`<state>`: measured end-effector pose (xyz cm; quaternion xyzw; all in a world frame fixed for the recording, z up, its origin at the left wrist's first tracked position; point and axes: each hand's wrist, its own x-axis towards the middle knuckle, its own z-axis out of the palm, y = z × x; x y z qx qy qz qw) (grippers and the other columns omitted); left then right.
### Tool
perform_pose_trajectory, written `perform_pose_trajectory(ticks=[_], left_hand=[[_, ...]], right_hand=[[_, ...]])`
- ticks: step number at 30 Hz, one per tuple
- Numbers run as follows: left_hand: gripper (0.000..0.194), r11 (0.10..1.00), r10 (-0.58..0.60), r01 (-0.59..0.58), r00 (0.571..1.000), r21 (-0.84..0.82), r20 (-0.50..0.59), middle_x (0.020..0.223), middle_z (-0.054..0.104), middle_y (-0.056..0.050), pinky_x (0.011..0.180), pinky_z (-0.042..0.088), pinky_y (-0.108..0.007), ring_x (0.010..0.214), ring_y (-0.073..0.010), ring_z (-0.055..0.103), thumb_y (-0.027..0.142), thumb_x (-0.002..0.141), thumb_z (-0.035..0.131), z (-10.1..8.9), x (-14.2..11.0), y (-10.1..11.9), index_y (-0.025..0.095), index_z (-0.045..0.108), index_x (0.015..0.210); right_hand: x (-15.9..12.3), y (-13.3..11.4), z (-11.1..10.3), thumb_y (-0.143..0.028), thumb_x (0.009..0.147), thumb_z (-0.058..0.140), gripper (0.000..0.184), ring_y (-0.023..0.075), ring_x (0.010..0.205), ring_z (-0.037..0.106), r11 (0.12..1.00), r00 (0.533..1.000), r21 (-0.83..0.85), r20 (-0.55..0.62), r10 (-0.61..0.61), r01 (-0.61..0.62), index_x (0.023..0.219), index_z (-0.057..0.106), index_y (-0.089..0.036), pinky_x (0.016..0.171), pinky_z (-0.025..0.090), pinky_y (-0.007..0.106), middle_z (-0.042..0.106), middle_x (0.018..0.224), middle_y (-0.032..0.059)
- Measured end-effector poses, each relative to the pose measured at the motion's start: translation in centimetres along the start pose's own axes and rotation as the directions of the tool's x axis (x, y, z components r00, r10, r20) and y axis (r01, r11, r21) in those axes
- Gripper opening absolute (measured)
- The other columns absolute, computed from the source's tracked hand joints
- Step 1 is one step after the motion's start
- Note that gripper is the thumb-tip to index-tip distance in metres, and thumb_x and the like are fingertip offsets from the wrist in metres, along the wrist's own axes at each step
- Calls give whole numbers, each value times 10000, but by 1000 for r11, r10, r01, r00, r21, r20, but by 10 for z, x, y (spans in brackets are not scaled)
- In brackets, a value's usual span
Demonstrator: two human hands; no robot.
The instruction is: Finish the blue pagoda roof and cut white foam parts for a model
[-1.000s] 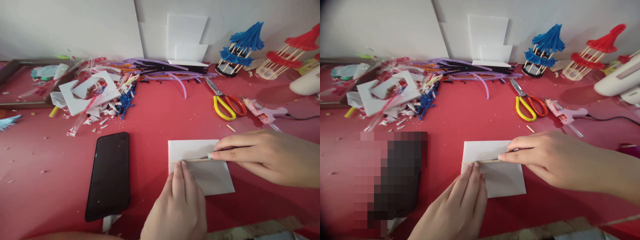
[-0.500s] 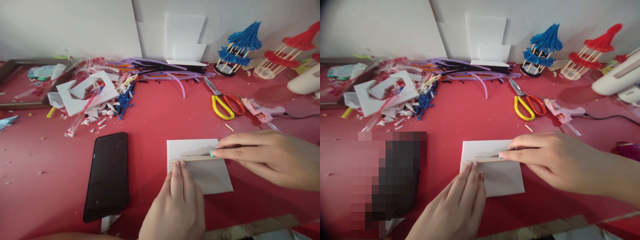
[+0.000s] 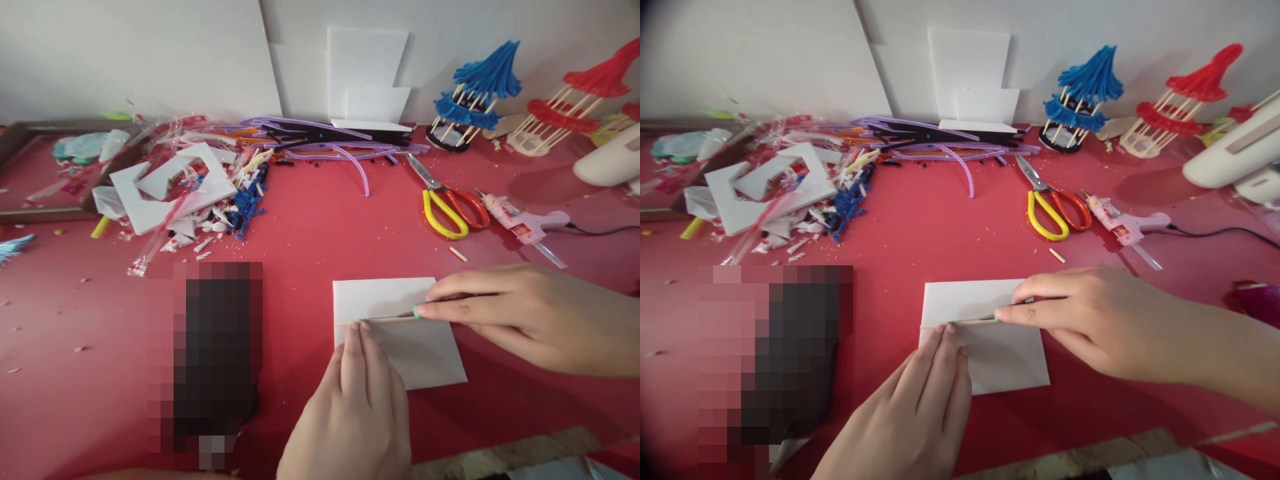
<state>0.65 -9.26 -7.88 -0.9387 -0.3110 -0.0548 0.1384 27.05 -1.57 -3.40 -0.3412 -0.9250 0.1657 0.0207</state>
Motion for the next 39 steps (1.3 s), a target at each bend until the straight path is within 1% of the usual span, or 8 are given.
perform_pose_trajectory(ticks=[6,11,15,20,25,33,36,39], left_hand=[[347,1000,-7,7,1000,8,8,1182,710,-202,837,614,-333,1074,-319,699,128,924,386,-1,-1,1,27,623,1156],[344,1000,-11,11,1000,7,4,1178,713,-199,843,610,-334,1077,-321,698,132,923,384,-1,-1,0,27,623,1148],[349,1000,-14,14,1000,1,7,1181,711,-202,839,609,-336,1074,-323,699,135,929,378,-1,0,0,22,621,1152],[350,1000,-15,15,1000,3,0,1174,713,-202,840,605,-335,1069,-321,700,134,940,363,-2,0,0,18,617,1151],[349,1000,-15,15,1000,5,5,1166,716,-202,841,609,-335,1069,-322,701,117,930,366,-1,1,0,20,621,1147],[339,1000,-19,19,1000,-5,-1,1163,714,-214,827,619,-331,1063,-325,703,135,933,382,-1,1,0,19,631,1132],[339,1000,-20,20,1000,-6,-1,1158,717,-211,824,619,-332,1059,-326,705,143,937,382,-2,1,0,20,635,1126],[341,999,-30,30,1000,-10,-7,1154,720,-206,834,615,-338,1064,-327,703,155,941,386,-1,1,0,23,637,1129]], right_hand=[[-4,5,2,-110,942,397,510,132,1010,722,999,999,-7,-5,-39,39,1320,616,-373,801,613,230,704,1239,-76],[-9,7,3,-68,888,414,561,154,971,733,995,997,-71,-26,-71,69,1318,623,-360,828,618,274,705,1241,-67],[-14,8,3,-60,865,412,588,175,946,742,989,996,-122,-43,-84,78,1319,627,-365,787,628,292,712,1229,-62],[-19,11,2,-86,883,417,587,158,994,730,983,998,-172,-16,-68,64,1353,584,-397,823,627,282,679,1280,-96],[-21,14,0,-104,899,414,567,139,985,732,978,996,-195,-11,-83,79,1351,576,-407,770,632,251,684,1268,-101],[-29,19,-2,-156,923,414,553,139,965,737,962,997,-261,1,-78,76,1372,526,-458,728,648,294,665,1279,-144],[-33,23,-4,-176,944,400,521,121,913,743,959,996,-270,12,-89,89,1365,526,-456,680,638,267,673,1263,-137],[-37,25,-8,-184,946,397,486,127,903,739,949,994,-295,17,-109,109,1328,549,-444,676,623,269,682,1242,-104]])
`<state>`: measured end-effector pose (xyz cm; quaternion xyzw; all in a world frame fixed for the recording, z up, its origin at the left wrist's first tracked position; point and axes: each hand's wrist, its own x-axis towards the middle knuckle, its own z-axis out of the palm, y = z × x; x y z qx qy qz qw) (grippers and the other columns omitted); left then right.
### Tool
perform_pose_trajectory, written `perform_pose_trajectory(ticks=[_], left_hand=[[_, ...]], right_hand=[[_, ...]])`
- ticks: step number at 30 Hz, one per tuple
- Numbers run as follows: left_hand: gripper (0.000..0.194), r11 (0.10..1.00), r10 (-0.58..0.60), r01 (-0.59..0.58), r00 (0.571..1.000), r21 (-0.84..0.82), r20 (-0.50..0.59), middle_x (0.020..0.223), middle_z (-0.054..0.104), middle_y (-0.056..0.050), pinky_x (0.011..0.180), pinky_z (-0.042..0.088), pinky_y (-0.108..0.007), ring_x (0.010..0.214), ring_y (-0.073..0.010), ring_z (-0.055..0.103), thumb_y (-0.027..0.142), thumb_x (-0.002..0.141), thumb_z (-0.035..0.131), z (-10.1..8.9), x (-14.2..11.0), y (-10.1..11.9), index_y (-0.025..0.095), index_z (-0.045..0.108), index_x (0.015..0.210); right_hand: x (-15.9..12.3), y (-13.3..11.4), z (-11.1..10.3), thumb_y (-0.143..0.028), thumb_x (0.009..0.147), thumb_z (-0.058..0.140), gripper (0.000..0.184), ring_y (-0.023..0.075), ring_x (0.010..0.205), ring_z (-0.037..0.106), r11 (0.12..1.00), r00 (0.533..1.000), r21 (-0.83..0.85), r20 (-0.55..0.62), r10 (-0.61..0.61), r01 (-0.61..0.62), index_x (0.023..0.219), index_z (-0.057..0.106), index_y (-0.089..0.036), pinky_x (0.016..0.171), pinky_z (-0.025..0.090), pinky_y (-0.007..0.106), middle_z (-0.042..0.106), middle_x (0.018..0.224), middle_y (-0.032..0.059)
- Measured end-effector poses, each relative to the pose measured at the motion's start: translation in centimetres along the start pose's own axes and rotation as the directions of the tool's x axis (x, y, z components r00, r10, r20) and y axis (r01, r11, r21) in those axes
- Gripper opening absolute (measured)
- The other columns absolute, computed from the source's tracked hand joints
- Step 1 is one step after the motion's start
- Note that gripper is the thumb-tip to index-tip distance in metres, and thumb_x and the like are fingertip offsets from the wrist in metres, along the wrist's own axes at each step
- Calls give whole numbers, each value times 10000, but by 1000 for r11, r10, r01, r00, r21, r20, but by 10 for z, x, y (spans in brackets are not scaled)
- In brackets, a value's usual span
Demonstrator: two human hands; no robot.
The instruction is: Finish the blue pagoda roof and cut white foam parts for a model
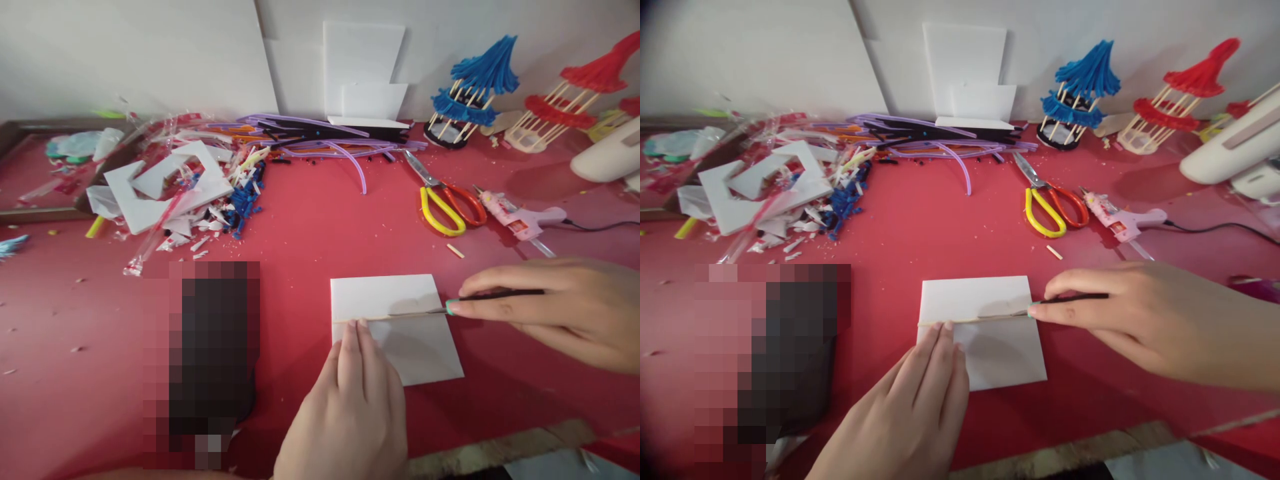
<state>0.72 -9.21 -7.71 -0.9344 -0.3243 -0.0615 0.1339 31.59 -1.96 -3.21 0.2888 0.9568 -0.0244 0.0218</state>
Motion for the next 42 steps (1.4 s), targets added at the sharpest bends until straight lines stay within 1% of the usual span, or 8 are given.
perform_pose_trajectory(ticks=[3,6,8,16,21,29,34,42], left_hand=[[366,1000,6,-6,1000,2,-4,1159,715,-214,848,611,-360,1070,-335,699,187,954,365,2,0,1,19,638,1132],[385,999,26,-26,1000,20,-10,1168,708,-226,861,602,-373,1078,-338,695,187,953,351,3,-1,1,5,635,1140],[380,998,42,-41,999,40,-11,1171,708,-223,866,593,-369,1082,-331,693,162,940,360,2,-3,1,1,633,1149],[404,1000,5,-7,996,20,86,1277,681,-134,867,558,-357,1150,-278,659,113,956,335,-9,-7,-3,85,628,1233],[398,1000,5,-8,995,28,103,1291,675,-116,867,533,-364,1162,-277,650,117,969,334,-11,-7,-3,92,605,1260],[404,995,93,-90,992,-41,89,1328,653,-117,940,484,-413,1207,-289,621,217,999,330,-4,1,-15,129,532,1338],[313,992,90,-85,994,-93,54,1257,688,-99,960,471,-470,1161,-302,625,249,992,397,-9,5,-20,161,649,1155],[276,963,173,-168,985,-211,7,1359,635,-26,884,559,-445,1191,-328,621,323,997,455,2,5,-4,235,652,1169]], right_hand=[[0,-2,2,-186,927,429,416,183,920,726,998,992,-16,-107,65,-67,1280,557,-366,747,604,333,712,1144,-15],[6,-10,14,-236,883,480,328,263,894,713,965,934,16,-247,258,-263,1205,544,-233,746,589,411,722,1027,89],[10,-15,24,-215,841,484,293,271,860,704,950,919,82,-238,314,-303,1122,565,-220,711,581,408,717,967,90],[12,-24,43,-29,745,468,466,193,911,683,892,976,417,-50,214,-175,1121,629,-253,734,559,289,675,1063,49],[10,-20,42,-59,791,497,449,200,949,684,880,978,444,-37,206,-169,1161,634,-272,788,570,316,704,1054,32],[12,-8,41,-158,878,570,223,191,882,693,916,899,317,-279,337,-245,1059,641,-265,801,562,314,705,1000,32],[21,-12,38,-148,874,559,197,183,861,684,888,907,383,-224,357,-255,1006,655,-259,731,548,298,705,959,23],[29,-13,42,-184,861,580,223,206,959,684,889,933,379,-146,330,-255,1026,709,-258,794,555,331,715,1073,45]])
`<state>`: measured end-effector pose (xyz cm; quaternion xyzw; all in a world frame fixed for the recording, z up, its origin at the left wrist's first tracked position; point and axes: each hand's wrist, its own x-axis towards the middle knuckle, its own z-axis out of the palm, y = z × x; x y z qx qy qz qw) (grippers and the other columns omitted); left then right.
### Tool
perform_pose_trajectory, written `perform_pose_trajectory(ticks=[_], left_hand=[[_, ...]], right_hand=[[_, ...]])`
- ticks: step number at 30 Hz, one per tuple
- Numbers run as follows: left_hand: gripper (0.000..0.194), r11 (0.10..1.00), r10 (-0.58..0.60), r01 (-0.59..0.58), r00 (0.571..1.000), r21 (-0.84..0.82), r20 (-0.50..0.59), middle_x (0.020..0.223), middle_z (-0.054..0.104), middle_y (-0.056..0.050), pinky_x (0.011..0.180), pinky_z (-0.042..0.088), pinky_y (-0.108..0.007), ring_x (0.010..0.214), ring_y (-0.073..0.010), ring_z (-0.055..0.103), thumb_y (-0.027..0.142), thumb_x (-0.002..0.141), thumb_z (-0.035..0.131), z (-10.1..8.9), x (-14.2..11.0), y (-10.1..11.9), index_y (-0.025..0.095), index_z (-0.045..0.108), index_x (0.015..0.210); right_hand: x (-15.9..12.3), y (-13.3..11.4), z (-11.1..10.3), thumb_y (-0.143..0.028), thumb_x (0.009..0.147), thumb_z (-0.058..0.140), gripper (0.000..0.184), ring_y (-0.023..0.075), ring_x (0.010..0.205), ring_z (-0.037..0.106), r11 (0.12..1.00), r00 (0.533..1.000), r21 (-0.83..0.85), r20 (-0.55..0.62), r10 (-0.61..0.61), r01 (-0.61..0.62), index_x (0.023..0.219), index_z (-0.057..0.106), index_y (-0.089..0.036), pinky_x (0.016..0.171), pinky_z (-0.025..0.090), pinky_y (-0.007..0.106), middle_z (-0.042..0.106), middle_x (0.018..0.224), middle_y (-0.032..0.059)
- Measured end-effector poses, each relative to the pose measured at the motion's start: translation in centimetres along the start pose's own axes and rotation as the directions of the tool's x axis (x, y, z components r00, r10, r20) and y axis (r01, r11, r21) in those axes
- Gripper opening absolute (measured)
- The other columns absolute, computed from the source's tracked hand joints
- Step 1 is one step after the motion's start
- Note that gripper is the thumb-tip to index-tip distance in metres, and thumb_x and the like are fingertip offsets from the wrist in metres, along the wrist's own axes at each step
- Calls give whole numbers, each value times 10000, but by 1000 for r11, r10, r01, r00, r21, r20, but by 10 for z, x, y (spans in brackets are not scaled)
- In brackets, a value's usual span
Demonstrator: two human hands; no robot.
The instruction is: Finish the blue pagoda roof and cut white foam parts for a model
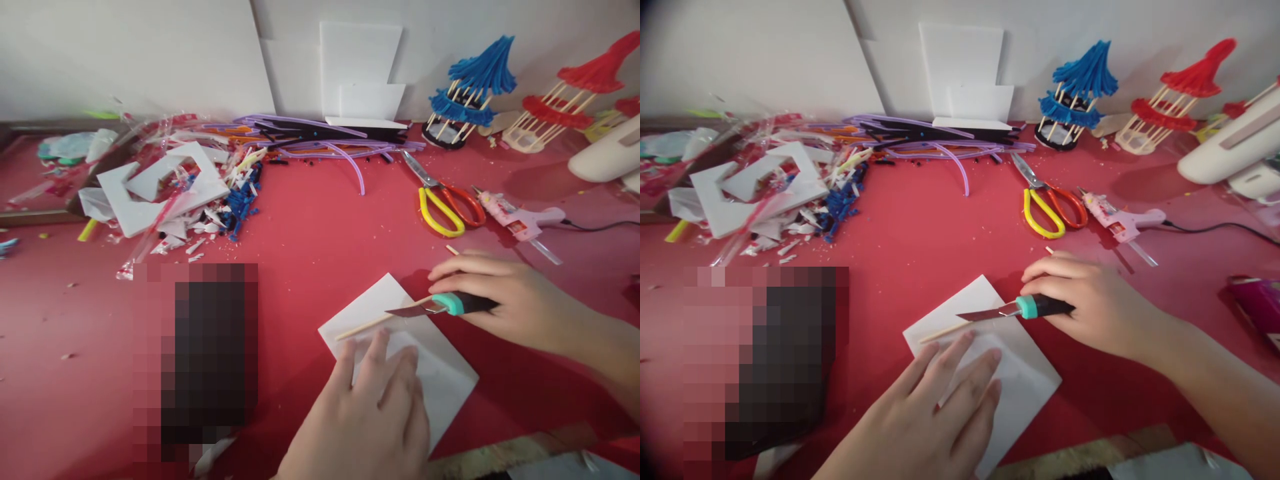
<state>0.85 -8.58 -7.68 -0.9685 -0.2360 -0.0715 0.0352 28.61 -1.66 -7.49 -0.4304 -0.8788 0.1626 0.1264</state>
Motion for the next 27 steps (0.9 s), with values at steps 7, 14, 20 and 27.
perform_pose_trajectory(ticks=[7,14,20,27], left_hand=[[194,999,-20,20,1000,-24,-3,1137,707,-37,827,597,-469,1112,-376,666,318,952,541,4,-4,5,224,687,1039],[321,993,-81,81,997,87,-5,1185,681,-121,735,580,-334,1050,-275,680,219,975,464,3,-3,5,122,641,1224],[438,976,-168,171,985,135,-32,1351,626,-168,896,511,-331,1249,-271,578,329,998,476,10,-6,7,61,564,1333],[479,952,-268,273,962,137,-54,1431,570,-128,1035,424,-423,1330,-312,503,383,980,516,16,-7,15,111,525,1374]], right_hand=[[10,-7,5,-126,863,540,229,202,927,676,998,998,39,34,-53,51,991,695,-234,821,548,371,728,986,42],[10,-28,9,-34,791,510,339,175,867,699,993,996,85,-56,-75,80,1005,693,-223,739,571,285,732,966,40],[0,-40,25,30,793,457,395,236,935,692,974,958,-129,-195,-209,186,1069,670,-158,819,584,362,734,1009,102],[-4,-44,30,58,836,460,355,240,953,678,965,953,-190,-211,-218,179,1074,676,-93,842,584,377,741,1030,118]])
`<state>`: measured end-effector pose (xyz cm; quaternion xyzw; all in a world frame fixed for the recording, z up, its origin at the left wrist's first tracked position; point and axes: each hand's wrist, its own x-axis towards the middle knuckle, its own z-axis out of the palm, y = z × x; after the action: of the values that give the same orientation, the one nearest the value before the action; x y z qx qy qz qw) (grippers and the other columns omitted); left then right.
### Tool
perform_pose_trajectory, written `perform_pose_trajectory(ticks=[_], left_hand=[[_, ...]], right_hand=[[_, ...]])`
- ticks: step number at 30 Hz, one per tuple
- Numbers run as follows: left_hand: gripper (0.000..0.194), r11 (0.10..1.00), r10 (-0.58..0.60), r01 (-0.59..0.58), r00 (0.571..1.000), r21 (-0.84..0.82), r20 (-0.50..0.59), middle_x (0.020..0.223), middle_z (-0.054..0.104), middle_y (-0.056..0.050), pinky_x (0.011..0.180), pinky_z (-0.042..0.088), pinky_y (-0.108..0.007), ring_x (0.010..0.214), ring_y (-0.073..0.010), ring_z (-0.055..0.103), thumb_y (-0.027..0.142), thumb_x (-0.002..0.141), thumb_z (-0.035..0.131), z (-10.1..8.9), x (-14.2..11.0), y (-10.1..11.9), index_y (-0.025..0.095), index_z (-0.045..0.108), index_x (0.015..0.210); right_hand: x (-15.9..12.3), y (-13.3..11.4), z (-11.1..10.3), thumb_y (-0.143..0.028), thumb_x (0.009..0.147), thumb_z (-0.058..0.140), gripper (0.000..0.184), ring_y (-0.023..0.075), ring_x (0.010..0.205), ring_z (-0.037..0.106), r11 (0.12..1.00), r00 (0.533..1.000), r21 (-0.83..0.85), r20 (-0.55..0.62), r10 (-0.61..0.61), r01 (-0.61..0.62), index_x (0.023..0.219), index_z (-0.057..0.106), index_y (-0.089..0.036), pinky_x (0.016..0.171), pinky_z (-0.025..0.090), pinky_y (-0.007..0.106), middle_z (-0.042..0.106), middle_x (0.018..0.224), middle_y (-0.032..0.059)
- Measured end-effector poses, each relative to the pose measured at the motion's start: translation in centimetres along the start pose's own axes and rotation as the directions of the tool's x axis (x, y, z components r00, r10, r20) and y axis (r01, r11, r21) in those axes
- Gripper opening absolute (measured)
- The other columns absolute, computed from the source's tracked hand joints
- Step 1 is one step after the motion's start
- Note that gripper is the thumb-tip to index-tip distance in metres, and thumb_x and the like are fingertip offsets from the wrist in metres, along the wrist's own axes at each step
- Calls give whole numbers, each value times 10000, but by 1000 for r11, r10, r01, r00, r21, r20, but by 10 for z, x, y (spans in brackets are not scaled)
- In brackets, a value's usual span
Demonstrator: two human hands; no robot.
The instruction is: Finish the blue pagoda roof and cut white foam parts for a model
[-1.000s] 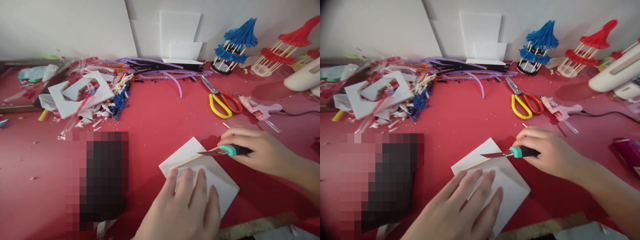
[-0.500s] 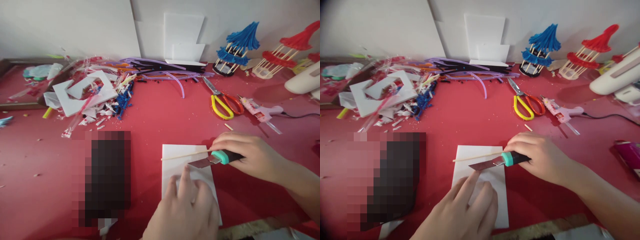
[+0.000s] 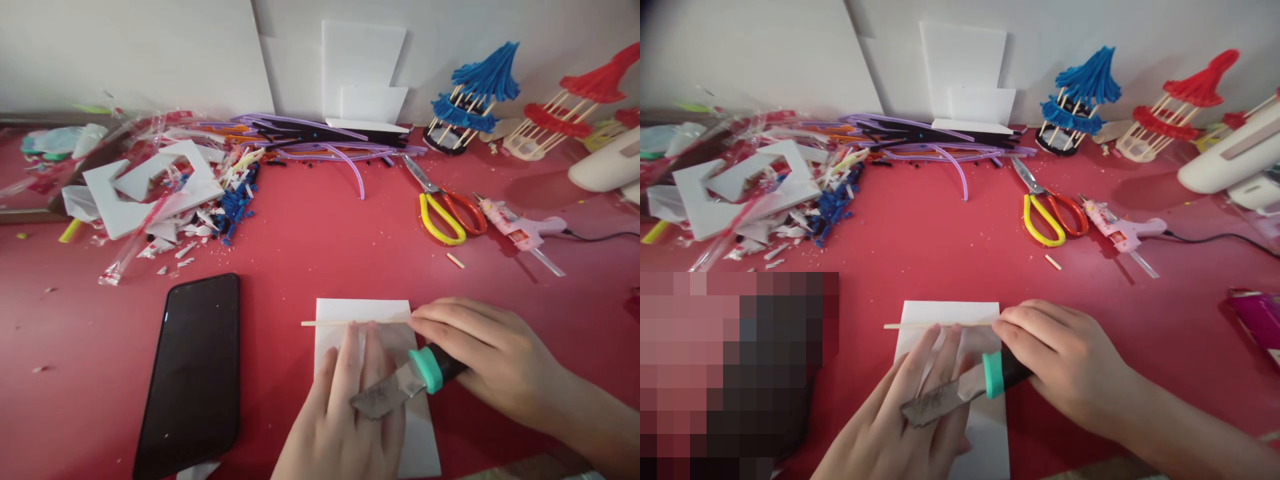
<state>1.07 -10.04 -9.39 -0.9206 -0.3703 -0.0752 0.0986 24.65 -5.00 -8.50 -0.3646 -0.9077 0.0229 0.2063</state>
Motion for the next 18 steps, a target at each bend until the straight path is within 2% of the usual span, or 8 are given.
perform_pose_trajectory(ticks=[11,18], left_hand=[[504,998,49,-51,998,45,33,1413,570,-158,1037,405,-439,1301,-355,506,401,981,492,-3,2,-6,81,510,1370],[479,997,60,-62,997,43,48,1429,559,-147,1045,410,-448,1313,-354,511,395,993,462,0,-1,-5,99,513,1365]], right_hand=[[-4,7,-9,79,822,418,433,221,941,665,998,997,-41,59,40,-38,1099,662,-149,822,571,361,739,1020,74],[-9,11,-6,37,864,425,381,216,954,652,999,997,-29,68,35,-33,1089,656,-165,813,556,353,723,1001,56]])
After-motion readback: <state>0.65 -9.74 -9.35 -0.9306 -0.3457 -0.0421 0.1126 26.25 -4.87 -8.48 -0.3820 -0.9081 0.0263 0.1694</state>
